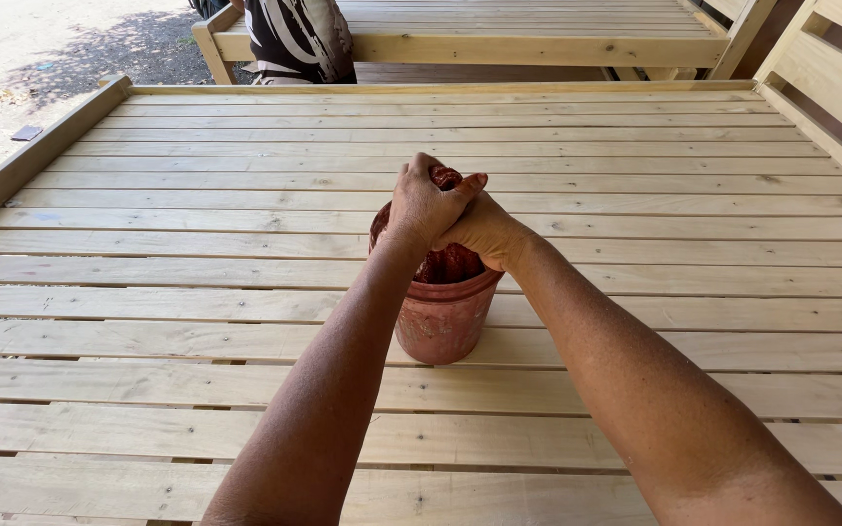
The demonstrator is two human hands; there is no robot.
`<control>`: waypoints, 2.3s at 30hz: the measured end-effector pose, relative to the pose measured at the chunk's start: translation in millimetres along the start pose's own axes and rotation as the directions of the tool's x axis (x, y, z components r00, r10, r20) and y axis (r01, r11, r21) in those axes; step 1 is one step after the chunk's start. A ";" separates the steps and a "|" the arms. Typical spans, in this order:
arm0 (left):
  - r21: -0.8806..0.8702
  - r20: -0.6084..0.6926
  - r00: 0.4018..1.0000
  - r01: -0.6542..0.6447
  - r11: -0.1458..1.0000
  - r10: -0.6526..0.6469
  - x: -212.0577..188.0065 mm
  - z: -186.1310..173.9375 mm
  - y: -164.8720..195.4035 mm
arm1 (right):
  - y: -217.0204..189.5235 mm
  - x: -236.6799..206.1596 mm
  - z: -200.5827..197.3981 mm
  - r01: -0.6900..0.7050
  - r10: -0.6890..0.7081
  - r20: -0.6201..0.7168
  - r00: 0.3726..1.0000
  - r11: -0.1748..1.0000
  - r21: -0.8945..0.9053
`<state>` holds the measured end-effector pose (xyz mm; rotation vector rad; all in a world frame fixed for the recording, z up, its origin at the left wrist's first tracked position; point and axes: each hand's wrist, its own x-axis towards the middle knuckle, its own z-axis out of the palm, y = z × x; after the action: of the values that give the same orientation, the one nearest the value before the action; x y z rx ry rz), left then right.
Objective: The person dips a cloth into a bucket of red wood stain and wipes the stain across the slatted surface of a wooden furniture frame, working the stain along the boards and re-dipping the cloth as they cover more of the surface.
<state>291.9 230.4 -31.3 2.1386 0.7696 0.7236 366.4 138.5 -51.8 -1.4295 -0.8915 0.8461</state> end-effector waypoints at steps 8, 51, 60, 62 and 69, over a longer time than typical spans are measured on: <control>-0.248 -0.058 0.995 -0.089 0.965 0.077 1.3 12.8 -1.5 | -0.9 -2.1 -3.0 -0.100 0.100 -0.029 0.995 0.995 -0.004; -0.078 0.360 0.912 0.240 0.968 -0.197 12.7 40.0 -54.8 | -0.7 12.8 23.7 0.235 -0.094 -0.459 0.883 0.936 0.261; -0.511 0.461 0.880 0.367 0.777 -0.113 6.4 23.1 -51.9 | -7.7 23.1 16.4 0.314 -0.152 -0.521 0.840 0.919 0.238; -0.672 0.574 0.816 0.511 0.537 -0.059 4.4 9.5 -51.0 | -18.8 29.5 16.3 0.378 -0.180 -0.544 0.820 0.883 0.277; -0.827 0.515 0.832 0.545 0.138 -0.206 -4.8 4.2 -35.0 | -52.7 35.9 18.9 0.450 -0.253 -0.543 0.801 0.853 0.266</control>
<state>281.4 244.3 -62.4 0.7416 0.4380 0.3741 363.1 179.8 0.1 -1.0070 -0.5354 0.3085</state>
